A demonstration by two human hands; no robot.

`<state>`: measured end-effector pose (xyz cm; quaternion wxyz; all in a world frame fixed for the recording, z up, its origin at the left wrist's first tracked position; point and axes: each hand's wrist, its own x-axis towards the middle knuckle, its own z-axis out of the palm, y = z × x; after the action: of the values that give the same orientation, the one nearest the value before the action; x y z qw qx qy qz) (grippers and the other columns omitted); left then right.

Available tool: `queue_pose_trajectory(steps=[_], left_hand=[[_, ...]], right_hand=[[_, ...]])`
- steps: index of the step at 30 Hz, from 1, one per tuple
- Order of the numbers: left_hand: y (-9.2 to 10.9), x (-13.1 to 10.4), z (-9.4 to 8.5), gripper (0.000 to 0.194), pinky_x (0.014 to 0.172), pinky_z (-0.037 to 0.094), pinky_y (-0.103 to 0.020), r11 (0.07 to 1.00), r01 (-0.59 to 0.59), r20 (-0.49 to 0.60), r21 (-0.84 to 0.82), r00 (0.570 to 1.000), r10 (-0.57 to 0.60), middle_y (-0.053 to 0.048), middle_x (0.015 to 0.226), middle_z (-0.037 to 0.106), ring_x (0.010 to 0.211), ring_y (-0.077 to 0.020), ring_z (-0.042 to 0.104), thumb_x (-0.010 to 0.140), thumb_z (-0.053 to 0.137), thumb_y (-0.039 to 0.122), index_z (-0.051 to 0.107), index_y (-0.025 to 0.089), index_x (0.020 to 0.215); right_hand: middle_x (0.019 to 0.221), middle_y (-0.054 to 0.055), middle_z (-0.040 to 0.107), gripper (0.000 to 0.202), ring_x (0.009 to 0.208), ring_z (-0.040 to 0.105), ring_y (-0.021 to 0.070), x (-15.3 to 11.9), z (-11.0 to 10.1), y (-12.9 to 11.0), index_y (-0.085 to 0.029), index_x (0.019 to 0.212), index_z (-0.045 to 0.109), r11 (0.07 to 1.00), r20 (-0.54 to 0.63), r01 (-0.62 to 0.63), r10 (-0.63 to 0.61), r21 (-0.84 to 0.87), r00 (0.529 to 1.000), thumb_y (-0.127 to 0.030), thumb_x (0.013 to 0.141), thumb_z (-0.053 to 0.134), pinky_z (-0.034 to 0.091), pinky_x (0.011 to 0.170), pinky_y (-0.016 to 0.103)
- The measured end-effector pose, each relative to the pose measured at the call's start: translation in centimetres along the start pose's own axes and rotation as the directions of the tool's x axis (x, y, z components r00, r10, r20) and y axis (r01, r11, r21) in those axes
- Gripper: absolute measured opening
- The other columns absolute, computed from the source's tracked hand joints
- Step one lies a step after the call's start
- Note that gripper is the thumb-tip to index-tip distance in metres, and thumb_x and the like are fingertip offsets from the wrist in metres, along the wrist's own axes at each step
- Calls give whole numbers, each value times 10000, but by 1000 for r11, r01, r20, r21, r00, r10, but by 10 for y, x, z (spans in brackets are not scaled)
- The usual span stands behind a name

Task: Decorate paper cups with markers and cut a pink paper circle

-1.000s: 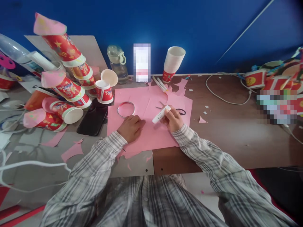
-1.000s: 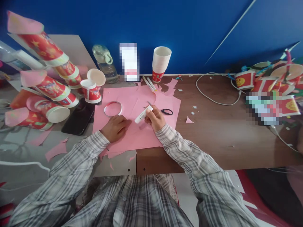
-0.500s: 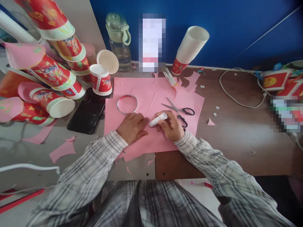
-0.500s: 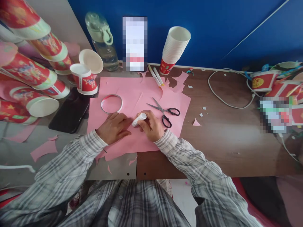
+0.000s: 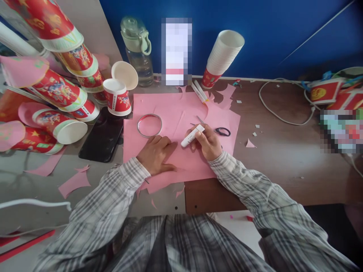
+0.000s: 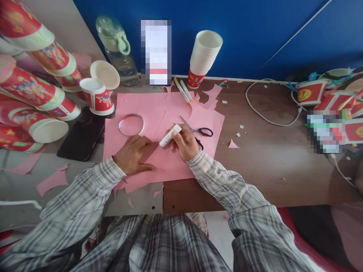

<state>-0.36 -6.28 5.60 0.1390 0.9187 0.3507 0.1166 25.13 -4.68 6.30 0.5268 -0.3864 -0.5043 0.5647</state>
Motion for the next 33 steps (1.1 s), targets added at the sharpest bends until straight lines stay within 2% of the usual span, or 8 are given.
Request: queue_pose_trajectory(steps=[3,8,11,15,19,23,27,33], left_hand=[[-1,0,-3,1084,1065,516,-519,1000,3,25,-26,1000,-3,-141,1219,720,1057,-325,623,932,493,1043,748,171,1524],[2,0,-13,979,1080,525,-546,999,20,109,-41,994,-15,-144,1247,749,1077,-341,654,876,774,931,751,206,1532],[5,1,-18,667,1058,539,-522,999,10,110,-51,994,-4,-125,1199,772,1046,-318,684,964,851,657,789,219,1463],[8,2,-23,247,958,571,-445,990,-39,16,-136,999,41,-79,1009,772,928,-259,710,1068,680,370,863,252,1185],[8,0,-28,370,818,608,-396,926,89,-81,-367,989,-127,-58,930,765,848,-241,705,1128,538,435,809,223,1262],[3,-1,-24,552,932,679,-445,824,134,-165,-551,950,-265,-159,1274,824,1098,-285,799,1149,469,532,653,186,1538],[1,2,-9,613,1057,681,-506,918,96,-270,-386,939,-212,-225,1460,781,1228,-322,809,1125,558,568,572,180,1599],[1,6,7,626,981,683,-475,993,69,-387,-101,916,-103,-198,1321,815,1087,-294,817,1161,506,595,514,168,1618]], right_hand=[[799,-18,807,541,444,577,84,3,-3,3,-247,1002,619,996,-23,-32,34,83,999,-716,921,878,451,400,216],[805,-13,814,614,449,562,98,9,-7,7,-253,999,611,975,-38,-100,110,200,993,-756,838,925,442,365,226],[812,-12,822,633,454,553,89,11,-8,8,-248,981,608,967,-46,-115,129,228,991,-761,816,942,442,372,219],[774,-15,809,631,472,553,95,13,-9,8,-245,983,614,955,-32,-129,142,268,989,-755,816,946,417,380,210],[753,-15,794,605,480,540,93,18,-13,6,-237,966,618,929,-61,-169,199,330,978,-708,807,964,474,428,231],[794,-2,813,512,487,539,102,21,-16,7,-243,980,608,918,-84,-175,218,356,972,-651,896,905,526,471,267],[821,4,832,529,483,521,97,19,-15,8,-239,975,624,915,-82,-156,200,372,976,-638,844,944,523,463,270],[820,13,838,494,495,538,105,18,-14,6,-240,968,643,916,-82,-167,210,364,974,-610,851,948,546,473,277]])
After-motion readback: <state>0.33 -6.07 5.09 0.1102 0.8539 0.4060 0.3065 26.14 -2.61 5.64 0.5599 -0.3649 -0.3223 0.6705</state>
